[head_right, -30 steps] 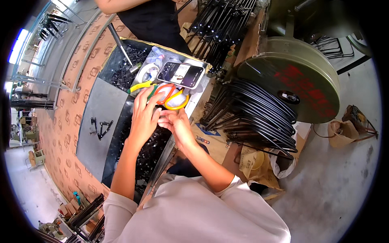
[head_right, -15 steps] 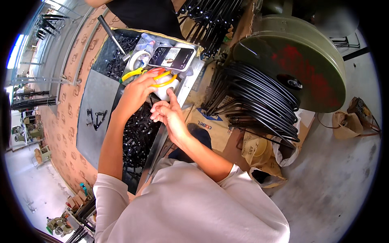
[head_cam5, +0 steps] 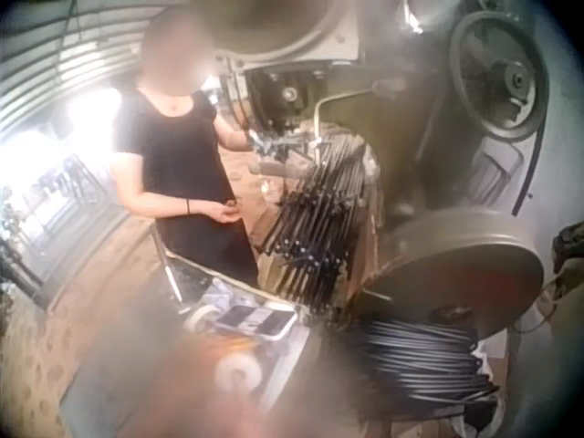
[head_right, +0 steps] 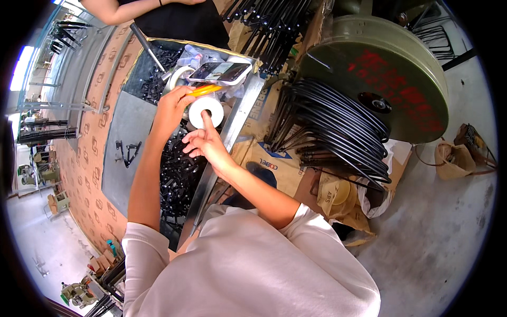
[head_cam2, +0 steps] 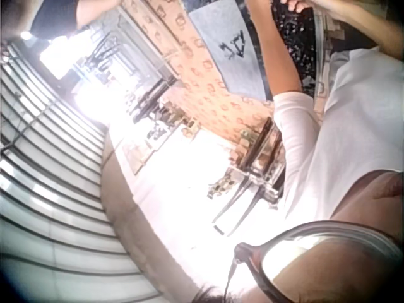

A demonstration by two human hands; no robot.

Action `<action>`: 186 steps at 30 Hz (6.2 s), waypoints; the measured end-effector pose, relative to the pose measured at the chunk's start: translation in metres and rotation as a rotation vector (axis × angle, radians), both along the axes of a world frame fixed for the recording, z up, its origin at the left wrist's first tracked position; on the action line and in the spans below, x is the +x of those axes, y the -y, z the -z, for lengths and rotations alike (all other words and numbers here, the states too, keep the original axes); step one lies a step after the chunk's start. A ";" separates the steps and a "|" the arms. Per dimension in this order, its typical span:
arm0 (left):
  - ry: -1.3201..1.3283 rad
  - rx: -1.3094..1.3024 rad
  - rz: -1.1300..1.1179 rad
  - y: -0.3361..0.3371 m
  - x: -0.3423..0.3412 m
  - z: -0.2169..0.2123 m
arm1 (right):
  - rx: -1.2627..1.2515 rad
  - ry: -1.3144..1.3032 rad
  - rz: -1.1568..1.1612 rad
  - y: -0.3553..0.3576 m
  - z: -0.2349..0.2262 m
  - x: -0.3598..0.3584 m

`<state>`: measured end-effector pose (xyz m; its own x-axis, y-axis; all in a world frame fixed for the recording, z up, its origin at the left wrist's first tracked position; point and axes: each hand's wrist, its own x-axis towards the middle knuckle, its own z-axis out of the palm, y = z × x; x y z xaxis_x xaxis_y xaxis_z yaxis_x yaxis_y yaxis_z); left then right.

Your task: The person walks through a warehouse and applies green stickers to stacks of wrapped chairs. They then retrieve a roll of plastic wrap and wrap a stack of black metal chair frames, securing the bundle with the film.

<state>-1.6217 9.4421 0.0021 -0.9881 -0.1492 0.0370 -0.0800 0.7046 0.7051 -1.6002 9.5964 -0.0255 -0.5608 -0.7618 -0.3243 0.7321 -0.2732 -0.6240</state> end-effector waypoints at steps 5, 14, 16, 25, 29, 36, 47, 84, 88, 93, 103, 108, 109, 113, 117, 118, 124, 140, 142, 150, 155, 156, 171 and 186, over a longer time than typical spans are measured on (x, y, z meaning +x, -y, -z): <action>-0.055 -0.029 0.051 0.001 0.004 0.005 | 0.202 0.114 0.078 0.018 0.001 -0.025; -0.055 -0.093 0.058 0.005 -0.001 -0.004 | 0.238 0.050 0.381 0.026 0.004 -0.009; -0.046 -0.099 0.074 0.008 -0.005 -0.006 | 0.241 0.041 0.411 0.026 -0.002 -0.007; 0.048 -0.145 0.161 0.025 -0.027 -0.013 | 0.268 -0.256 0.194 -0.025 -0.064 0.007; 0.094 -0.058 0.234 0.030 -0.017 0.008 | 0.198 -0.249 0.047 -0.079 -0.077 0.017; -0.015 -0.056 0.158 0.012 0.010 0.024 | 0.097 -0.121 0.002 -0.125 -0.061 0.027; 0.196 1.411 0.018 -0.049 0.174 -0.037 | -0.129 -0.517 -0.289 -0.097 -0.069 0.025; -1.090 0.693 -1.563 -0.119 0.859 -0.059 | -0.233 -0.010 -1.389 0.104 -0.039 0.690; -1.137 0.819 -1.573 -0.059 0.919 -0.066 | -0.382 0.309 -1.508 0.169 -0.016 0.759; -1.082 0.836 -1.707 0.020 0.999 -0.081 | -0.398 0.518 -1.522 0.253 -0.027 0.849; -1.133 0.467 -1.941 0.138 1.154 -0.074 | -0.383 0.279 -1.629 0.376 -0.044 1.014; -1.297 0.305 -1.883 0.191 1.244 -0.084 | -0.377 0.311 -1.546 0.424 -0.043 1.108; -1.317 0.310 -1.846 0.203 1.263 -0.085 | -0.372 0.379 -1.520 0.434 -0.043 1.127; -1.404 0.307 -1.738 0.255 1.328 -0.098 | -0.501 0.592 -1.434 0.472 -0.059 1.208; -1.513 0.425 -1.616 0.294 1.373 -0.100 | -0.603 0.694 -1.397 0.506 -0.048 1.265; -1.485 0.427 -1.665 0.303 1.386 -0.104 | -0.605 0.675 -1.433 0.513 -0.051 1.274; -1.486 0.357 -1.709 0.359 1.453 -0.106 | -0.541 0.372 -1.492 0.577 -0.051 1.316; -0.980 -0.333 -2.520 0.536 1.579 -0.139 | -0.572 0.749 -1.796 0.833 -0.069 1.443; -1.060 -0.563 -2.392 0.535 1.607 -0.125 | -0.323 0.743 -1.793 0.842 -0.058 1.456; -0.774 -0.963 -2.442 0.531 1.668 -0.129 | -0.161 0.765 -1.873 0.842 -0.082 1.513; -1.114 -0.799 -2.189 0.553 1.685 -0.141 | -0.439 0.024 -1.523 0.847 -0.128 1.503; -1.227 -0.796 -2.173 0.537 1.686 -0.139 | -0.486 -0.134 -1.431 0.841 -0.137 1.507; -1.207 -1.445 -1.774 0.481 1.721 -0.161 | -1.095 -0.370 -1.447 0.864 -0.203 1.570; -1.355 -0.166 -1.917 0.572 1.903 -0.187 | -1.144 0.578 -1.994 0.899 -0.189 1.666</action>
